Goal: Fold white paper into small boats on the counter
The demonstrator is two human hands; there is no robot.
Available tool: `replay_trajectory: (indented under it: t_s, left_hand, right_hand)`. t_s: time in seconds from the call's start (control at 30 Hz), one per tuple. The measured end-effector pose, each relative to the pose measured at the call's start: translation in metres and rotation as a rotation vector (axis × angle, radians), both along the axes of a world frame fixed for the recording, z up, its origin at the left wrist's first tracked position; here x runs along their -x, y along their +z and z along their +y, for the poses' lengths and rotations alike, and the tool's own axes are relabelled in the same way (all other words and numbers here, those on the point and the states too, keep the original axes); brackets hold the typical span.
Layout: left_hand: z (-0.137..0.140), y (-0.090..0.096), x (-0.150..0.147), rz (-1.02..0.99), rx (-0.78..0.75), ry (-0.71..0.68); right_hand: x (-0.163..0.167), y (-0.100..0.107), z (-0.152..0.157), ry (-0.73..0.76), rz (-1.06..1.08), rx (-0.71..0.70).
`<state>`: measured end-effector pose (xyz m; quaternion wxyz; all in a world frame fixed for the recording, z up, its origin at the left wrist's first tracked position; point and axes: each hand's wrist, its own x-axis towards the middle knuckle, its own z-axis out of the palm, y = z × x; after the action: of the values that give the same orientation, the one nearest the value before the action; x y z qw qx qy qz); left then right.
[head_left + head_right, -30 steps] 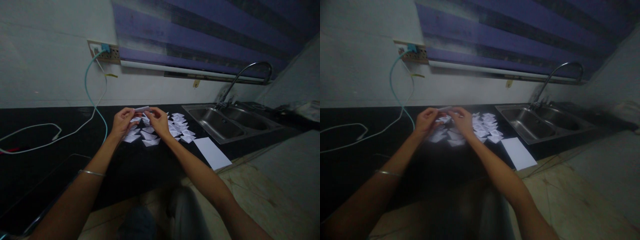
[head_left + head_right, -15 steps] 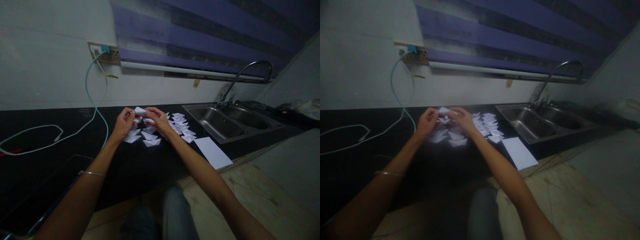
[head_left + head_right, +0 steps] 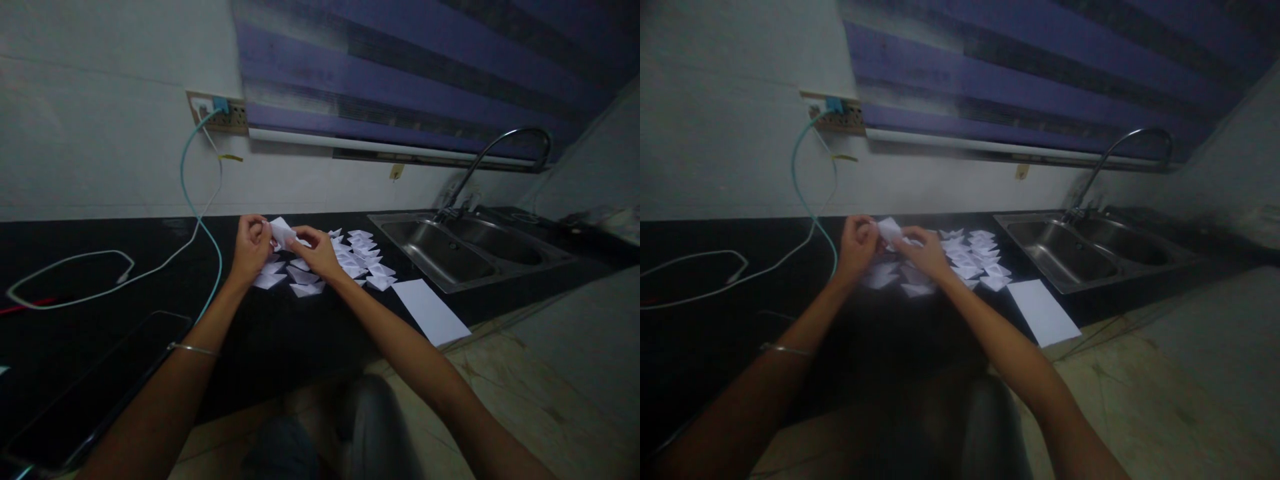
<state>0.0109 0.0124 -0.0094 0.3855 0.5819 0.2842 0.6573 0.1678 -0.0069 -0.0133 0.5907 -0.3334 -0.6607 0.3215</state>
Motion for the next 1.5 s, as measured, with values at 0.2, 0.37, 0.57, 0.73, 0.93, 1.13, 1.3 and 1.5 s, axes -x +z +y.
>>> replay_trajectory:
  t_s: [0.2, 0.37, 0.57, 0.73, 0.93, 1.13, 1.3, 1.5]
  left_hand:
    - [0.009, -0.009, 0.001, 0.035, 0.175, 0.026]
    - [0.013, -0.013, 0.007, 0.306, -0.015, 0.297]
    - [0.006, -0.005, 0.009, 0.302, 0.033, 0.038]
    - [-0.005, 0.004, 0.006, 0.231, 0.077, -0.089]
    - [-0.011, 0.001, 0.003, 0.448, -0.089, -0.011]
    - [-0.013, -0.002, -0.005, 0.406, -0.057, 0.031]
    - [-0.009, -0.005, -0.005, 0.265, 0.114, -0.019]
    - [-0.008, 0.001, 0.000, 0.157, 0.201, -0.105]
  right_hand:
    - [-0.001, 0.004, -0.009, -0.140, -0.147, -0.158]
    - [-0.004, -0.002, -0.007, -0.228, -0.328, -0.315]
    - [-0.006, -0.001, -0.009, -0.241, -0.352, -0.339]
    - [-0.007, 0.004, -0.012, -0.253, -0.257, -0.230]
    - [-0.009, 0.009, -0.013, -0.284, -0.298, -0.277]
    - [-0.008, 0.011, -0.013, -0.340, -0.248, -0.241]
    - [-0.009, 0.011, -0.015, -0.361, -0.259, -0.349]
    - [-0.012, 0.006, -0.013, -0.297, -0.391, -0.488]
